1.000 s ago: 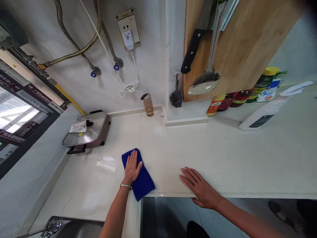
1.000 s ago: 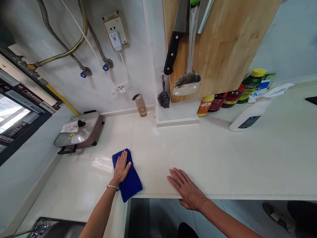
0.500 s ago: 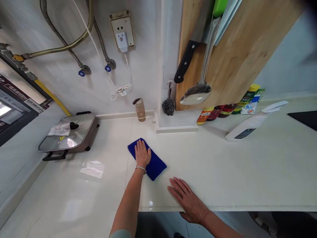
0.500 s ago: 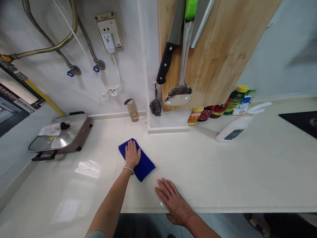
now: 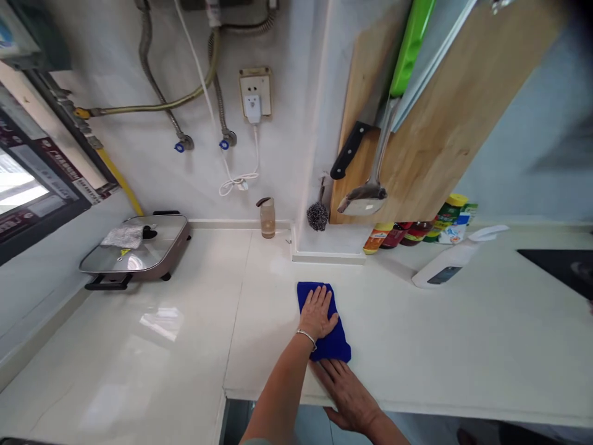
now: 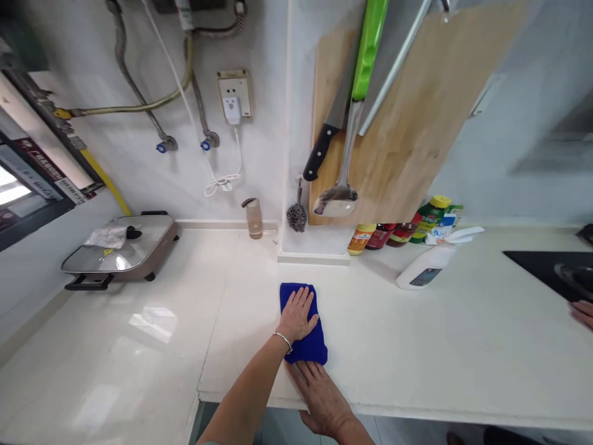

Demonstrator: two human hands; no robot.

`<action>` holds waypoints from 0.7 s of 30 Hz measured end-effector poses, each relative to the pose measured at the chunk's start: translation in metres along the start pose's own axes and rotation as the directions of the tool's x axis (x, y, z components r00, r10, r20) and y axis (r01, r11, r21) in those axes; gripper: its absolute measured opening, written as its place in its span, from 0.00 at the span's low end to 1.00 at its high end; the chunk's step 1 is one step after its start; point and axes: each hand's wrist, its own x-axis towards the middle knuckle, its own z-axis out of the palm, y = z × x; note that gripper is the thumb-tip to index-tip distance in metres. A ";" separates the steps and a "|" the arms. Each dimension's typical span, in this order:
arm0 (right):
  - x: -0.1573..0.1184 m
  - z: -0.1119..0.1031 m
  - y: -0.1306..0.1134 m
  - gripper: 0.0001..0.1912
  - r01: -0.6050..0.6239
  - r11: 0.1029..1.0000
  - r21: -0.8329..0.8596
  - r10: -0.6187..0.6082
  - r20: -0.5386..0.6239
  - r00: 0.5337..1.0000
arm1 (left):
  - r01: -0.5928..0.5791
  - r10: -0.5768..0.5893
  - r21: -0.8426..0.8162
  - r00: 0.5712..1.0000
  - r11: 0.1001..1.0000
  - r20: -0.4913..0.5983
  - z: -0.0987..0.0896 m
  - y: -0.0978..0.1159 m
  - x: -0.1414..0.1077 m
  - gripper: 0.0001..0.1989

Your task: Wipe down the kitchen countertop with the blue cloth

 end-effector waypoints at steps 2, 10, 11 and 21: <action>0.000 0.001 0.001 0.54 -0.028 1.000 -0.010 0.028 0.021 0.999 | 0.038 -0.038 -0.010 0.999 0.999 -0.020 -0.008 -0.011 -0.014 0.38; -0.004 -0.015 -0.003 0.57 0.089 0.990 -0.106 -0.111 -0.225 0.968 | 0.322 -0.303 0.049 0.924 0.945 -0.234 -0.066 -0.097 -0.112 0.34; -0.005 -0.018 -0.004 0.57 0.100 0.988 -0.118 -0.127 -0.250 0.960 | 0.364 -0.336 0.066 0.905 0.929 -0.259 -0.074 -0.109 -0.128 0.34; -0.011 -0.019 -0.004 0.52 0.148 0.973 -0.179 -0.198 -0.307 0.931 | 0.627 -0.558 0.094 0.743 0.773 -0.371 -0.132 -0.177 -0.283 0.32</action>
